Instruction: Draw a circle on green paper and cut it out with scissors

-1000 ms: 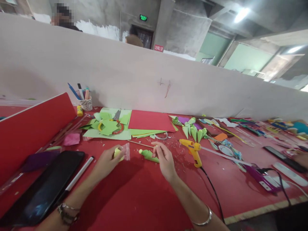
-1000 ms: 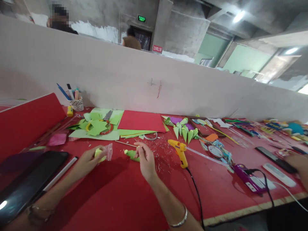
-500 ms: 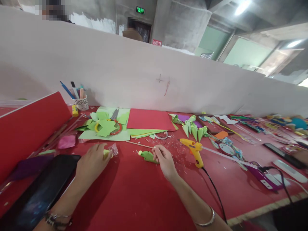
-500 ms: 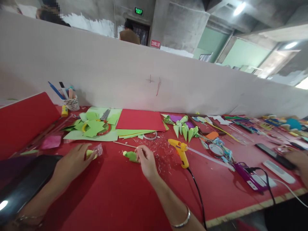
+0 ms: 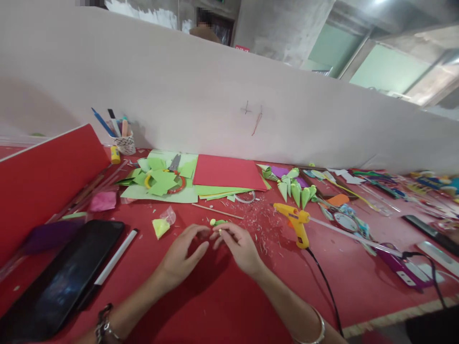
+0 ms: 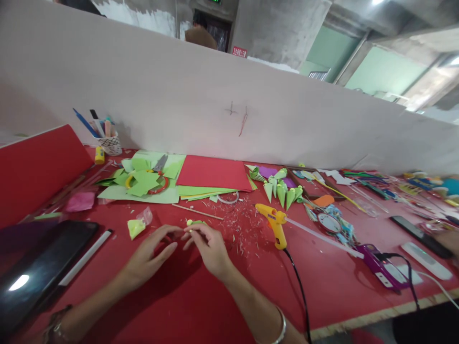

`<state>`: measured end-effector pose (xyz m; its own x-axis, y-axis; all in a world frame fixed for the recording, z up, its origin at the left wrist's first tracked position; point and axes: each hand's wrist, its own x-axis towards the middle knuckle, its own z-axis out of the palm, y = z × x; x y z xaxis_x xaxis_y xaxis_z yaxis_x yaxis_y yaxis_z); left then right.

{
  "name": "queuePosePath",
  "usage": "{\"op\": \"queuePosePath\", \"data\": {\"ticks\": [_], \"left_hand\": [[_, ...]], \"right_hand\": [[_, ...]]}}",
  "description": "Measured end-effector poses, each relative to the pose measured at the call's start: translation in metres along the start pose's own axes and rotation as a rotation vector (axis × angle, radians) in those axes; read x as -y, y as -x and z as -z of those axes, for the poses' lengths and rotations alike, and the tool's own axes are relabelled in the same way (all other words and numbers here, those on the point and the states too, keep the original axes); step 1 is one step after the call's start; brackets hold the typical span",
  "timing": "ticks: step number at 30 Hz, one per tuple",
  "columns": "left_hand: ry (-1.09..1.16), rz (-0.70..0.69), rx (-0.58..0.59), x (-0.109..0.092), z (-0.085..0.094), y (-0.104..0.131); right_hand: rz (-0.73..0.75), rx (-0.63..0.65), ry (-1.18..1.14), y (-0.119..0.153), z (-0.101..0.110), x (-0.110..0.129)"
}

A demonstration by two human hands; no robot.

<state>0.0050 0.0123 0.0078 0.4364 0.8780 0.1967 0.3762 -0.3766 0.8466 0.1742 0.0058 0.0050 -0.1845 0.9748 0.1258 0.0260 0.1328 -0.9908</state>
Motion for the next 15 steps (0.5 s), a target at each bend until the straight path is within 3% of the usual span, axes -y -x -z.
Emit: {"op": "queuePosePath", "data": {"ticks": [5, 10, 15], "left_hand": [[0.255, 0.09, 0.058, 0.0007, -0.0067, -0.001], [0.281, 0.127, 0.161, -0.0011, -0.007, -0.0014], [0.189, 0.147, 0.116, 0.0012, -0.0021, -0.0022]], "right_hand": [[0.034, 0.056, 0.228, 0.0081, -0.0028, 0.0019], [0.076, 0.168, 0.41, 0.0114, -0.0063, 0.0015], [0.14, 0.105, 0.468, 0.0096, -0.0079, 0.0028]]}}
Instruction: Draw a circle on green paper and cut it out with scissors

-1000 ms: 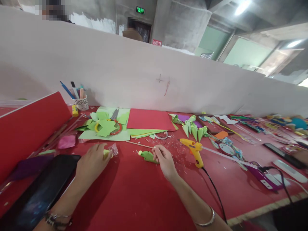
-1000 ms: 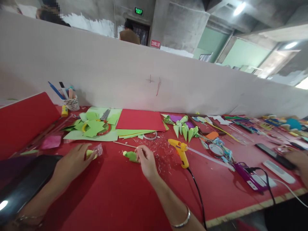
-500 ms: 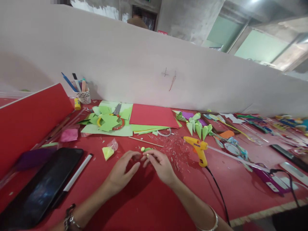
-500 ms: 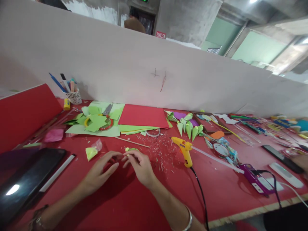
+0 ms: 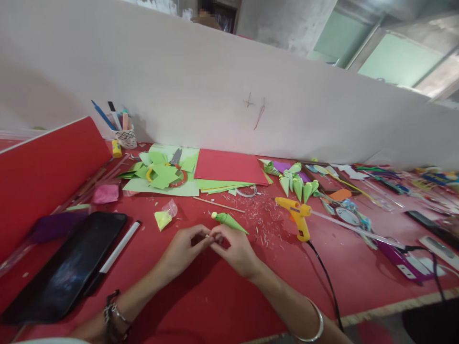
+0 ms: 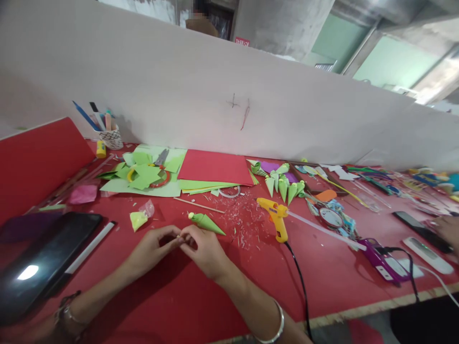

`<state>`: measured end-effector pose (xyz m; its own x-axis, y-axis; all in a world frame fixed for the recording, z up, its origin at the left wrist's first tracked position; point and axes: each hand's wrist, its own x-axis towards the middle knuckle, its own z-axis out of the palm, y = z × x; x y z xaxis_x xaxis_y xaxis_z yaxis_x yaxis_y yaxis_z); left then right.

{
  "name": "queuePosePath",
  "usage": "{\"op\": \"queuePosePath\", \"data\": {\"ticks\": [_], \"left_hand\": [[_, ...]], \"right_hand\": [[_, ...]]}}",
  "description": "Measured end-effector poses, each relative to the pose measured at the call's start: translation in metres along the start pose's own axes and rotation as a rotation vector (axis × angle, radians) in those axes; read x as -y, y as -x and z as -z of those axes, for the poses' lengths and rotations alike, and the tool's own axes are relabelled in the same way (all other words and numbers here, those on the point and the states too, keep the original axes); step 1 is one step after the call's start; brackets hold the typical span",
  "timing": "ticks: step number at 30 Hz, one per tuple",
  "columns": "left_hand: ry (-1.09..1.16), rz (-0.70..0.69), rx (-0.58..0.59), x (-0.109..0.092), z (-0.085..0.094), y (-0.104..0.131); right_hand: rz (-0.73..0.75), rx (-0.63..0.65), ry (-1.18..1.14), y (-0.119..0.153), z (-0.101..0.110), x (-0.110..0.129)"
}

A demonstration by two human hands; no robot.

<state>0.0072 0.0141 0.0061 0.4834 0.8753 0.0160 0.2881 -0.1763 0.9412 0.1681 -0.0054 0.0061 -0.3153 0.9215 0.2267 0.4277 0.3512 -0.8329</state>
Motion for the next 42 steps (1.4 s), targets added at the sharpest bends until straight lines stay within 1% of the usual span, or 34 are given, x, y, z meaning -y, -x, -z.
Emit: {"op": "queuePosePath", "data": {"ticks": [2, 4, 9, 13, 19, 21, 23, 26, 27, 28, 29, 30, 32, 33, 34, 36, 39, 42], "left_hand": [[-0.036, 0.006, -0.034, 0.001, 0.002, -0.001], [-0.019, 0.009, -0.045, 0.001, 0.003, -0.001], [0.109, 0.034, -0.053, -0.002, 0.0, -0.003], [0.209, 0.019, -0.004, -0.007, -0.001, -0.003], [0.289, 0.042, 0.005, -0.005, 0.0, -0.001], [0.281, 0.023, 0.011, -0.003, 0.001, -0.001], [0.229, -0.002, -0.006, -0.002, 0.001, 0.0], [0.085, -0.056, -0.092, -0.004, 0.003, 0.002], [0.046, -0.075, -0.127, -0.005, 0.004, 0.004], [0.019, -0.09, -0.153, -0.006, 0.005, 0.005], [0.005, -0.1, -0.166, -0.007, 0.006, 0.007], [0.002, -0.106, -0.164, -0.008, 0.006, 0.008], [0.011, -0.109, -0.133, -0.008, 0.006, 0.01], [0.025, -0.109, -0.124, -0.008, 0.006, 0.01], [0.047, -0.104, -0.125, -0.008, 0.005, 0.01], [0.109, -0.074, -0.147, -0.006, 0.005, 0.008], [0.179, -0.049, -0.162, -0.003, 0.007, 0.006], [0.144, -0.039, -0.196, -0.001, 0.01, 0.003]], "right_hand": [[0.04, -0.061, 0.011, -0.001, 0.001, 0.0], [0.07, -0.102, 0.024, -0.002, 0.002, 0.001], [0.164, -0.055, 0.042, -0.001, 0.004, 0.001], [0.18, -0.088, 0.066, 0.0, 0.004, 0.005], [0.182, -0.124, 0.05, 0.0, 0.002, 0.01], [0.176, -0.136, 0.05, 0.0, 0.0, 0.011], [0.183, -0.135, 0.067, 0.0, -0.001, 0.013], [0.214, -0.113, 0.101, -0.002, 0.004, 0.015], [0.218, -0.132, 0.107, -0.003, 0.009, 0.014], [0.208, -0.182, 0.105, -0.004, 0.014, 0.013], [0.182, -0.265, 0.088, -0.006, 0.02, 0.012], [0.134, -0.377, 0.052, -0.008, 0.027, 0.009], [-0.001, -0.601, -0.109, -0.012, 0.039, 0.0], [-0.063, -0.644, -0.217, -0.014, 0.043, -0.004], [-0.105, -0.648, -0.315, -0.016, 0.045, -0.009], [-0.164, -0.594, -0.447, -0.018, 0.043, -0.016], [-0.199, -0.521, -0.527, -0.019, 0.036, -0.021], [-0.244, -0.522, -0.557, -0.017, 0.034, -0.022]]}}
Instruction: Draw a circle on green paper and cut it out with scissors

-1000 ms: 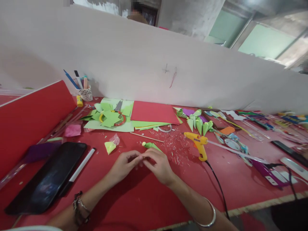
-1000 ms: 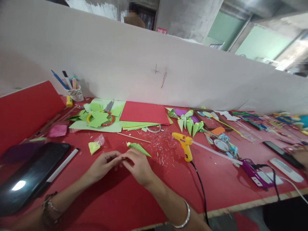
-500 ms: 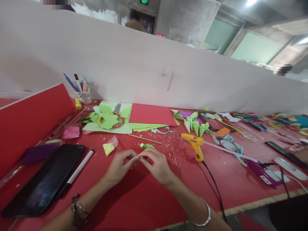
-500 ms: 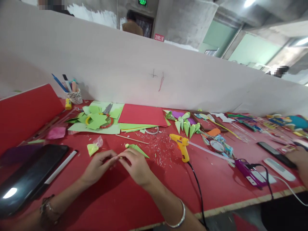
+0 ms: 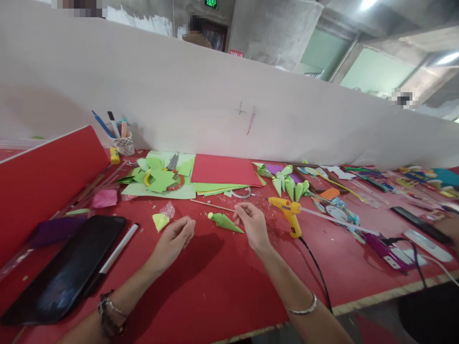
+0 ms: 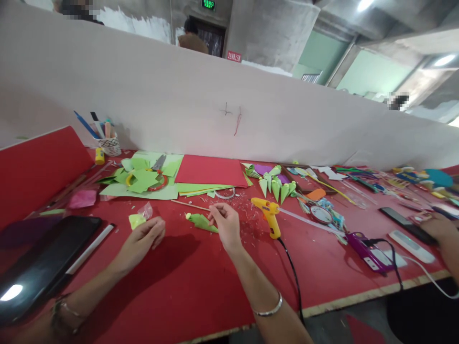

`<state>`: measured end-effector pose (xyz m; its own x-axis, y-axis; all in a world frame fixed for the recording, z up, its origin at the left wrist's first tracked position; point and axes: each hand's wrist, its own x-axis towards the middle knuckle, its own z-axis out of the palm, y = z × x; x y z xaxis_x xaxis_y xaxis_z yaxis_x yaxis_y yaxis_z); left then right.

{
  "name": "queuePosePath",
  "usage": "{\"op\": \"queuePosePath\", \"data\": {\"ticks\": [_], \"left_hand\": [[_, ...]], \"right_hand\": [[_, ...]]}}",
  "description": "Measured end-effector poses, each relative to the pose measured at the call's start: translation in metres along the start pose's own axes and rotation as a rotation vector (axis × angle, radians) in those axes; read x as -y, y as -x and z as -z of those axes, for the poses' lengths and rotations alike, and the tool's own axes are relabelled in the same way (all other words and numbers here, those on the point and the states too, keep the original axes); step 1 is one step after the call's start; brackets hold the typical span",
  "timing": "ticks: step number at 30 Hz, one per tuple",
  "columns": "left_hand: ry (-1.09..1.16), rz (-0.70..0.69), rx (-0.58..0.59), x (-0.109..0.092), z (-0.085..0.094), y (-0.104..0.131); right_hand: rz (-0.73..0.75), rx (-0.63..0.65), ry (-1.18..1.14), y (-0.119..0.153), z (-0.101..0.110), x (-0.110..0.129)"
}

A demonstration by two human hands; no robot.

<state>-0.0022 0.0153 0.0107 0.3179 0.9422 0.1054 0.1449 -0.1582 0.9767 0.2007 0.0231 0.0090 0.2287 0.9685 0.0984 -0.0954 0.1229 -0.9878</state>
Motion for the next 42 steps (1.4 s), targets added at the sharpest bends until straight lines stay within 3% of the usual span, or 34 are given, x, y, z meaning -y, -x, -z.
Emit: {"op": "queuePosePath", "data": {"ticks": [5, 10, 16, 20, 25, 30, 34, 37, 42], "left_hand": [[0.047, 0.047, -0.028, 0.001, -0.001, -0.003], [0.033, 0.043, -0.092, 0.002, 0.003, -0.006], [0.132, 0.127, 0.026, 0.003, 0.003, -0.002], [0.18, 0.145, -0.024, 0.006, -0.002, 0.0], [0.375, 0.169, -0.092, 0.004, 0.001, -0.003], [0.598, 0.258, -0.166, 0.008, 0.004, -0.006], [0.67, 0.301, -0.08, 0.01, 0.005, -0.006], [0.553, 0.282, 0.001, 0.009, 0.004, -0.006], [0.009, 0.124, 0.068, 0.006, -0.006, -0.001]], "right_hand": [[-0.026, -0.032, 0.006, -0.003, 0.005, -0.003], [0.089, 0.026, 0.106, -0.002, 0.002, -0.006], [0.155, 0.088, 0.329, 0.003, 0.003, -0.005], [0.256, 0.115, 0.467, 0.004, 0.002, -0.004], [0.277, 0.128, 0.593, 0.006, 0.0, -0.008], [0.236, 0.248, 0.769, 0.009, -0.001, -0.017], [0.256, 0.293, 0.837, 0.006, -0.003, -0.021], [0.269, 0.288, 0.791, 0.006, -0.005, -0.018], [0.343, 0.266, 0.537, 0.018, -0.018, -0.007]]}}
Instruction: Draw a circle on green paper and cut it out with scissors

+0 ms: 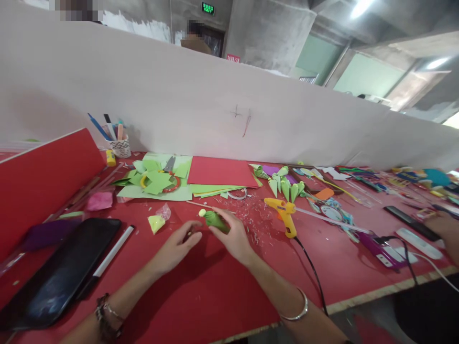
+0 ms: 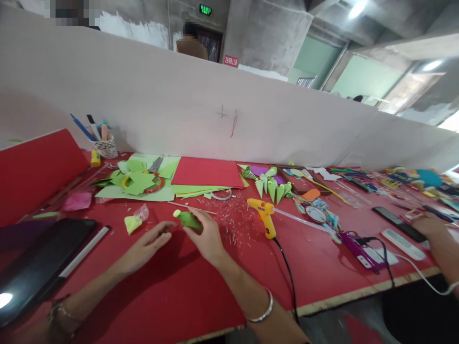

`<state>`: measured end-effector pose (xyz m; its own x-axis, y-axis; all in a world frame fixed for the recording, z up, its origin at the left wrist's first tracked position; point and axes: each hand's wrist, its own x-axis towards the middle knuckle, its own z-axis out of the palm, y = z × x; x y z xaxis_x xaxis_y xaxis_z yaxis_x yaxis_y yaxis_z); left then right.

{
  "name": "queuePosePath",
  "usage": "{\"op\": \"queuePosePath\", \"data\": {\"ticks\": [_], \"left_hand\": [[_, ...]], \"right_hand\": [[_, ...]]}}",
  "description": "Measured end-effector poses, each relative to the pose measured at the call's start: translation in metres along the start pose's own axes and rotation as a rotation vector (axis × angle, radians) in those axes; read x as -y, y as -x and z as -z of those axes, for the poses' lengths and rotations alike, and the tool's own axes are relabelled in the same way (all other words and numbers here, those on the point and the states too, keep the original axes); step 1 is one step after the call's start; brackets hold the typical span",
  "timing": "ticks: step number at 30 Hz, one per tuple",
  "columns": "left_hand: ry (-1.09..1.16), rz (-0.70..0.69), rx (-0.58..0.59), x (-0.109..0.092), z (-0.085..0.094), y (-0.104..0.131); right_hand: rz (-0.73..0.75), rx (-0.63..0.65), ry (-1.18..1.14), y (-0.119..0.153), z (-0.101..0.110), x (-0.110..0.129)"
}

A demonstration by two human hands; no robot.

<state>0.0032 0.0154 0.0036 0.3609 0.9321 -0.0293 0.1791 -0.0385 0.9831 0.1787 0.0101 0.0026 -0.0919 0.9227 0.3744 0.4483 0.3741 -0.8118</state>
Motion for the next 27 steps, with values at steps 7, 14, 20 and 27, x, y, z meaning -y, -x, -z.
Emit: {"op": "queuePosePath", "data": {"ticks": [7, 14, 20, 27], "left_hand": [[-0.127, -0.124, 0.009, 0.01, -0.014, 0.003], [-0.186, -0.211, -0.123, 0.007, -0.011, 0.002], [-0.106, -0.233, -0.178, 0.006, -0.009, 0.005], [0.038, -0.18, -0.102, 0.004, -0.018, 0.008]], "right_hand": [[0.126, 0.068, -0.126, 0.01, -0.019, 0.014], [0.151, 0.133, -0.102, 0.013, -0.016, 0.016], [0.111, 0.078, -0.168, 0.014, -0.017, 0.015], [0.017, 0.001, -0.235, 0.011, -0.015, 0.017]]}}
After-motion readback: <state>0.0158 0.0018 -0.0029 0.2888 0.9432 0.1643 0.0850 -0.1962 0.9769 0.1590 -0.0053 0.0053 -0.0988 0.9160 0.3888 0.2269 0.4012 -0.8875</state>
